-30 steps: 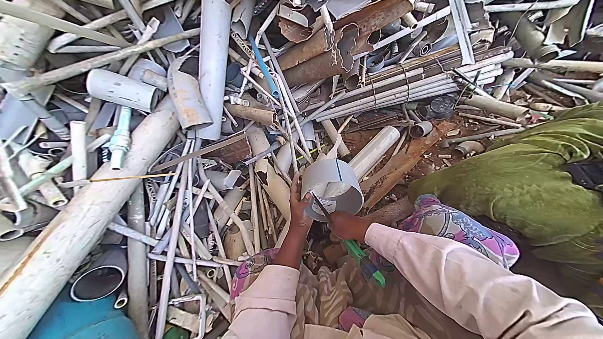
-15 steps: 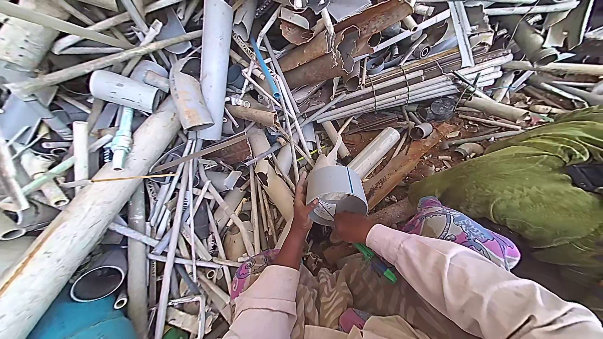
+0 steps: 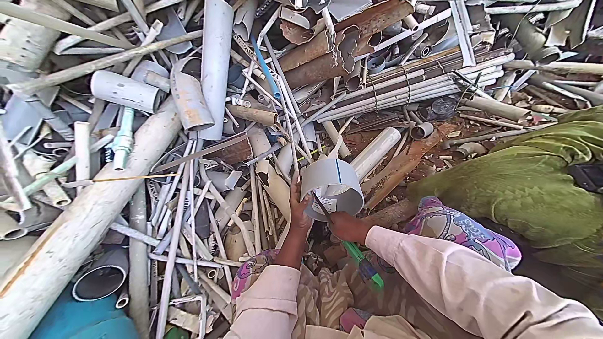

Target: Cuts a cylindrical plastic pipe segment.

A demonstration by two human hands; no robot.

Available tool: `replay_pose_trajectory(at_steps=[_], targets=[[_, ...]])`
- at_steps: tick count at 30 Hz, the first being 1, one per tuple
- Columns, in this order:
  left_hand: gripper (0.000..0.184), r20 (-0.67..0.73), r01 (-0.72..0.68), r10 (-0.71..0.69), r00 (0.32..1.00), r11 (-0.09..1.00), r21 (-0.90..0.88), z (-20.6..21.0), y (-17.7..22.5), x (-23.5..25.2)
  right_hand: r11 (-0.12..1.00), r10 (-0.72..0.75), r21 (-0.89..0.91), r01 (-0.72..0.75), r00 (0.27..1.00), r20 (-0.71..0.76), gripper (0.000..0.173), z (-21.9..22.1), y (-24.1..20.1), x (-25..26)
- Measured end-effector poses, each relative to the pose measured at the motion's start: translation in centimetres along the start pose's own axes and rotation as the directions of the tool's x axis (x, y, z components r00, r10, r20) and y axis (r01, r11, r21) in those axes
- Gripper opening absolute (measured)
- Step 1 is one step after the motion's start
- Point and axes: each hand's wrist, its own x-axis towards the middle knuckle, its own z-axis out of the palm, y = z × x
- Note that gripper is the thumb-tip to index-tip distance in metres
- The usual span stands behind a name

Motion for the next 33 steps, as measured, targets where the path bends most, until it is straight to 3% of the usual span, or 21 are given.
replay_pose_trajectory(at_steps=[6, 13, 21, 26, 33], targets=[[0.114, 0.018, -0.001, 0.0, 1.0, 0.999, 0.054, -0.4, 0.2, 0.3, 0.978, 0.021, -0.208, -0.011, 0.999, 0.048, 0.027, -0.4, -0.8, -1.0], [0.115, 0.115, 0.001, -0.012, 0.993, 0.995, 0.096, -0.2, -0.1, -0.1, 0.952, 0.065, -0.302, -0.045, 0.996, 0.056, 0.033, -0.6, -0.6, -1.2], [0.113, 0.077, 0.04, -0.046, 0.996, 0.996, 0.082, 0.3, -0.5, -0.3, 0.902, 0.159, -0.408, -0.143, 0.987, 0.004, 0.029, 0.0, -1.3, -2.0], [0.114, 0.042, 0.033, -0.036, 0.998, 0.997, 0.07, 0.1, -0.3, -0.1, 0.971, 0.071, -0.235, -0.051, 0.995, 0.075, 0.03, -0.8, -0.6, -0.8], [0.12, 0.044, 0.005, -0.008, 0.999, 0.997, 0.074, -0.1, 0.0, -0.1, 0.992, 0.103, 0.068, -0.107, 0.993, 0.063, 0.029, -0.2, -0.2, -0.1]])
